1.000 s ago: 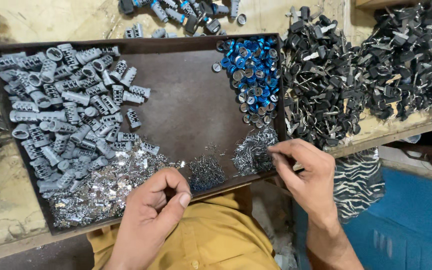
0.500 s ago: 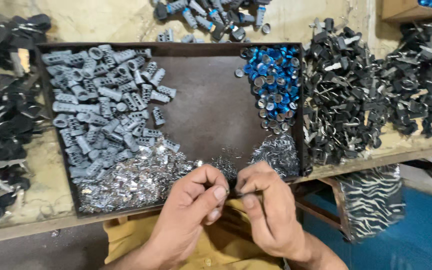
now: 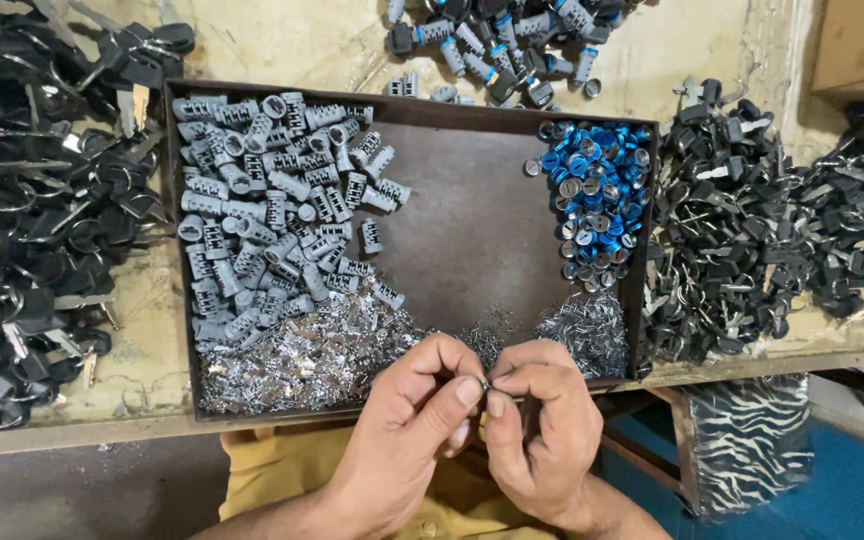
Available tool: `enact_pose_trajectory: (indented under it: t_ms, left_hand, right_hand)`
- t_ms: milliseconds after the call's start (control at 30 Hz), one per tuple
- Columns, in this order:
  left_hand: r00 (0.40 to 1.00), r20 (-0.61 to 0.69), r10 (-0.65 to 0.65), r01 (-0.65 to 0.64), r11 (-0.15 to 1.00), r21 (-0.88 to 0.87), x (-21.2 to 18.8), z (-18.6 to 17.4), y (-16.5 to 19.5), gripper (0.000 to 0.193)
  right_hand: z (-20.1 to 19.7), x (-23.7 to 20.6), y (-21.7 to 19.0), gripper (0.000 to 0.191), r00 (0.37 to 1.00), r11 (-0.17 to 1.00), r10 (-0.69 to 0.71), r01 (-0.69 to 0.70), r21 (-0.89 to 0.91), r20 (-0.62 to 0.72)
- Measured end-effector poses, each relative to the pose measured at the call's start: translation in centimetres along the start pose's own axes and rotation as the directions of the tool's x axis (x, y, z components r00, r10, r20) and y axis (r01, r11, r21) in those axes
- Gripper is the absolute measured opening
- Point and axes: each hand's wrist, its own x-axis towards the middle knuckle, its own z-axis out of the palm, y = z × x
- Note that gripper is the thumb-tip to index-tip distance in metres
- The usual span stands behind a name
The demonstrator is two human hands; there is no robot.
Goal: The person sits at a workbench with a tray of lock cylinder parts and picks small gray lock plugs and blue caps one at a time, fitting the caps onto the plugs by hand and placing the assembled units back into the tray, working among piles of keys and metal shavings.
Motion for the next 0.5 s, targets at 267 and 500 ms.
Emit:
enact_pose_trajectory:
  t_ms: [267,500]
  left_hand:
    - [1.0,-0.012,0.011,-0.01,0.998,0.068,0.5,0.9,-0.2,0.013]
    - [0.999,-0.019,0.032,-0.029,0.99,0.14,1.1,1.8,-0.8,0.01]
  right_hand:
    - [-0.6,-0.1,0.1,0.013,0.999,0.999,0.042,-0.041,0.023,-0.024]
    - [-1.8,-0.2,0.7,0.014,0.999,1.0,0.017,-0.016,0.023,-0.044]
